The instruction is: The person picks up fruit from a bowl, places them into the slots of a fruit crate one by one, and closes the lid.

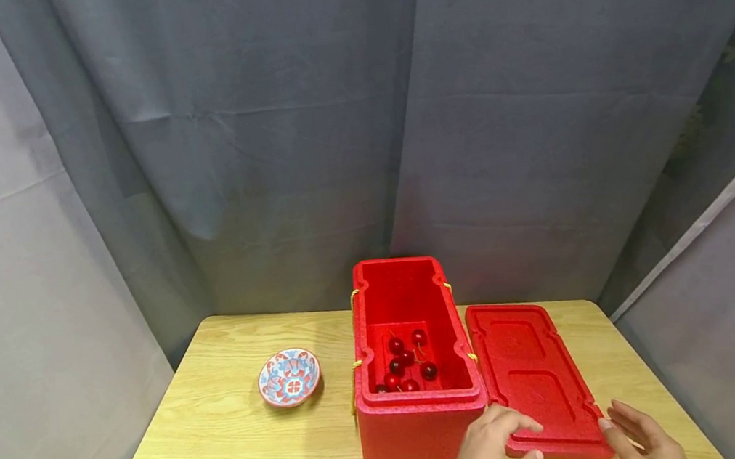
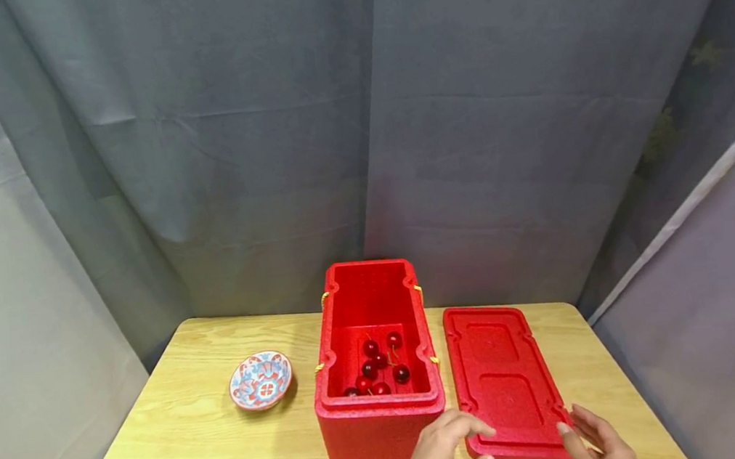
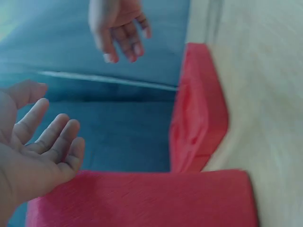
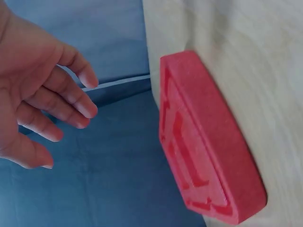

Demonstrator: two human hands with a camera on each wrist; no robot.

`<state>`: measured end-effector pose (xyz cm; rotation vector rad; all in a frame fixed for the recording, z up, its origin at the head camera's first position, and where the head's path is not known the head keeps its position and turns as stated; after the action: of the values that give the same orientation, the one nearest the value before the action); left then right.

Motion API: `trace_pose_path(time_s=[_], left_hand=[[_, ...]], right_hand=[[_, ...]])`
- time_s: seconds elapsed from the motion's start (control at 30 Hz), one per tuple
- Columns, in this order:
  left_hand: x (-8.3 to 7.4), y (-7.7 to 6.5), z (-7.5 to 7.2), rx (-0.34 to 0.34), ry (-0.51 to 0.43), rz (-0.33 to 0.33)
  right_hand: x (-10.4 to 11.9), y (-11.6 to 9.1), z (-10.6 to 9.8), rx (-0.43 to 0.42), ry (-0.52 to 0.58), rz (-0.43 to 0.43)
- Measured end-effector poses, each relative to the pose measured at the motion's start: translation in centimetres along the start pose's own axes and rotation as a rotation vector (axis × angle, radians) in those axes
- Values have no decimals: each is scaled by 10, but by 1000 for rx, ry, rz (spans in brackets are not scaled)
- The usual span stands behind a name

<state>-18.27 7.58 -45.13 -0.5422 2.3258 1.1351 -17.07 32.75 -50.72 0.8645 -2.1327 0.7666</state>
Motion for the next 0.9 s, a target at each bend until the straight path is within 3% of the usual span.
trace_pose_path(time_s=[0.13,0.27,0.57,0.77,0.9], left_hand=[[14,0,22,35,-57,-84],[27,-1,40,-24,-26,-135],[56,-2,71,-159,13,-354],[78,-11,89,-192,-55,-620],[88,-18,95,-220,-86,-717]], right_hand=[[-11,11,0,-13,-15,23],[-25,23,5,12,-3,46],[-41,46,5,-2,65,63],[-54,64,8,-26,110,107],[-61,73,13,-21,140,115]])
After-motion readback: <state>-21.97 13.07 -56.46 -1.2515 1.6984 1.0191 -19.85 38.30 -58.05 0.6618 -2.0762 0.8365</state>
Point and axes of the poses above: each hand's wrist, its own y-axis towards the middle knuckle, its own z-axis out of the palm, x = y × z, the point moved 5 cm from there along y, towards the middle knuckle, and after that the axes turned 12 degrees about z, right-handed, at the moved point
